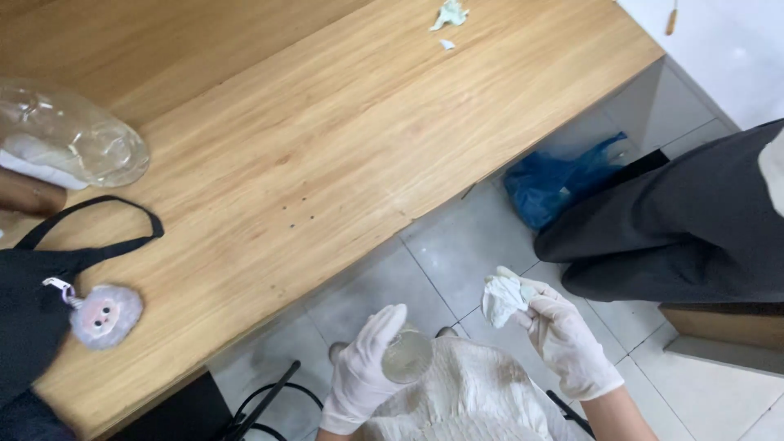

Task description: The person uses a heat gun to soften wax residue inside a glass jar and wipes the jar with a tissue, then wipes the wooden table surface with tissues. They then move to a shelf, handle wrapped candle products, read a paper slip, and pick up flower-shaped silicone molds from the shelf.

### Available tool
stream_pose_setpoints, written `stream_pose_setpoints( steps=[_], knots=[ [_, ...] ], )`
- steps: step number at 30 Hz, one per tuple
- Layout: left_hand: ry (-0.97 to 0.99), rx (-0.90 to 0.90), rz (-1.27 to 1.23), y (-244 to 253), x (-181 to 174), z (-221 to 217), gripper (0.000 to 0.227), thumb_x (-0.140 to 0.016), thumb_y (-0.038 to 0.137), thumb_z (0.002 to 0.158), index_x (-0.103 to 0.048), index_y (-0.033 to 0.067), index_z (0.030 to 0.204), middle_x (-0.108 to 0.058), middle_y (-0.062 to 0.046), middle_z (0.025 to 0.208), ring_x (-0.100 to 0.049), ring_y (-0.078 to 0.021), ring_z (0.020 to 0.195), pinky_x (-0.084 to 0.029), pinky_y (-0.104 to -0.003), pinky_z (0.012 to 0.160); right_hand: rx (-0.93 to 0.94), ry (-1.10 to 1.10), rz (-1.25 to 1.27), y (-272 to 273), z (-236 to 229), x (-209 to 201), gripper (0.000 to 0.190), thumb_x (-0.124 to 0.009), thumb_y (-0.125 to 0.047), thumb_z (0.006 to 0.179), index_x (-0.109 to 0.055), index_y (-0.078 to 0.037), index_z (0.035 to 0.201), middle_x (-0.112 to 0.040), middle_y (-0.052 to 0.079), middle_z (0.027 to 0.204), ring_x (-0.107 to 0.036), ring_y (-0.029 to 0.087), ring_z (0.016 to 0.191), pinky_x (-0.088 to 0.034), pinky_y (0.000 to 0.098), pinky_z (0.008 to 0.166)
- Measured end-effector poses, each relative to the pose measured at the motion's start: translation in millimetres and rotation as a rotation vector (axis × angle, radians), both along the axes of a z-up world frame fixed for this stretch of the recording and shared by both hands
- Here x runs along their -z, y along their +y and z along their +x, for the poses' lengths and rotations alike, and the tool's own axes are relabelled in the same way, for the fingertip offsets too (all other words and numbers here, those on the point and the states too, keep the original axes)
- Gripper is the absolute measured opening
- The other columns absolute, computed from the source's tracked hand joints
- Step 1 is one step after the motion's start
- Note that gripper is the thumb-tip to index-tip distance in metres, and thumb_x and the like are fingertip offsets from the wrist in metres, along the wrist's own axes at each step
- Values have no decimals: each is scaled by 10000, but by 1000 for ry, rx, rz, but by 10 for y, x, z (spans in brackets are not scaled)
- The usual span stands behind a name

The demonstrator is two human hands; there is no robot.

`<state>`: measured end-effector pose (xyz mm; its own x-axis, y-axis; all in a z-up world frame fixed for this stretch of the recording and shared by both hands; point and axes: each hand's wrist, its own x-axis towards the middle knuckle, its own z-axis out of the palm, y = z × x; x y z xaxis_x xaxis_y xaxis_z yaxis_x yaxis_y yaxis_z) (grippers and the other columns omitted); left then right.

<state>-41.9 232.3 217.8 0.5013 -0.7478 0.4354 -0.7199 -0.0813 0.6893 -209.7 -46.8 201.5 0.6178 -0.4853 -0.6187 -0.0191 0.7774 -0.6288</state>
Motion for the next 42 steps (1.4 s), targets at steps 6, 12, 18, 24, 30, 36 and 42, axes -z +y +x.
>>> stream_pose_setpoints(
  steps=[6,12,18,24,30,36,42],
  knots=[
    [500,-350,17,-808,33,-293,907,-944,149,605,-504,83,1395,-643,-112,1384,-679,-244,1201,-559,-344,1007,221,171,23,-757,-825,84,434,-297,-21,992,-483,90,1369,-554,229,1475,-608,313,1274,-556,380,993],
    [359,-287,67,-1820,-38,-107,965,-978,148,520,-519,73,1366,-577,-166,1280,-622,-266,1163,-534,-366,997,459,172,99,-1332,-1040,471,425,-328,-34,1026,-434,83,1420,-549,235,1440,-577,302,1286,-512,373,1036],
    [482,-232,31,-2922,167,657,946,-977,248,511,-532,84,1329,-629,-109,1177,-650,-251,1077,-530,-393,962,491,152,149,-1707,-549,288,468,-279,-47,987,-454,115,1390,-593,256,1418,-621,335,1241,-535,408,1002],
    [200,-115,199,-4566,3,1831,944,-998,281,494,-581,92,1320,-624,-116,1158,-604,-292,1089,-500,-403,958,675,245,120,-2290,-204,375,425,-278,-49,1030,-447,100,1391,-538,234,1464,-565,289,1287,-486,379,1033],
    [236,171,61,-6031,211,2396,932,-984,240,589,-536,79,1391,-618,-115,1273,-577,-294,1206,-489,-394,1036,677,387,18,-2804,331,76,393,-260,-42,1042,-537,113,1273,-575,266,1450,-598,314,1242,-477,415,1011],
    [430,258,82,-7061,690,2224,993,-972,129,583,-488,85,1449,-546,-124,1355,-551,-283,1265,-479,-395,1088,690,548,15,-3036,431,309,328,-329,-2,1034,-574,150,1190,-654,268,1364,-672,323,1154,-557,417,961],
    [550,327,137,-7802,549,1830,1001,-962,131,621,-456,87,1485,-501,-144,1397,-514,-311,1306,-448,-397,1105,586,553,84,-3441,480,354,309,-399,-33,1038,-635,128,1155,-697,218,1325,-676,267,1020,-546,390,909]
  ],
)
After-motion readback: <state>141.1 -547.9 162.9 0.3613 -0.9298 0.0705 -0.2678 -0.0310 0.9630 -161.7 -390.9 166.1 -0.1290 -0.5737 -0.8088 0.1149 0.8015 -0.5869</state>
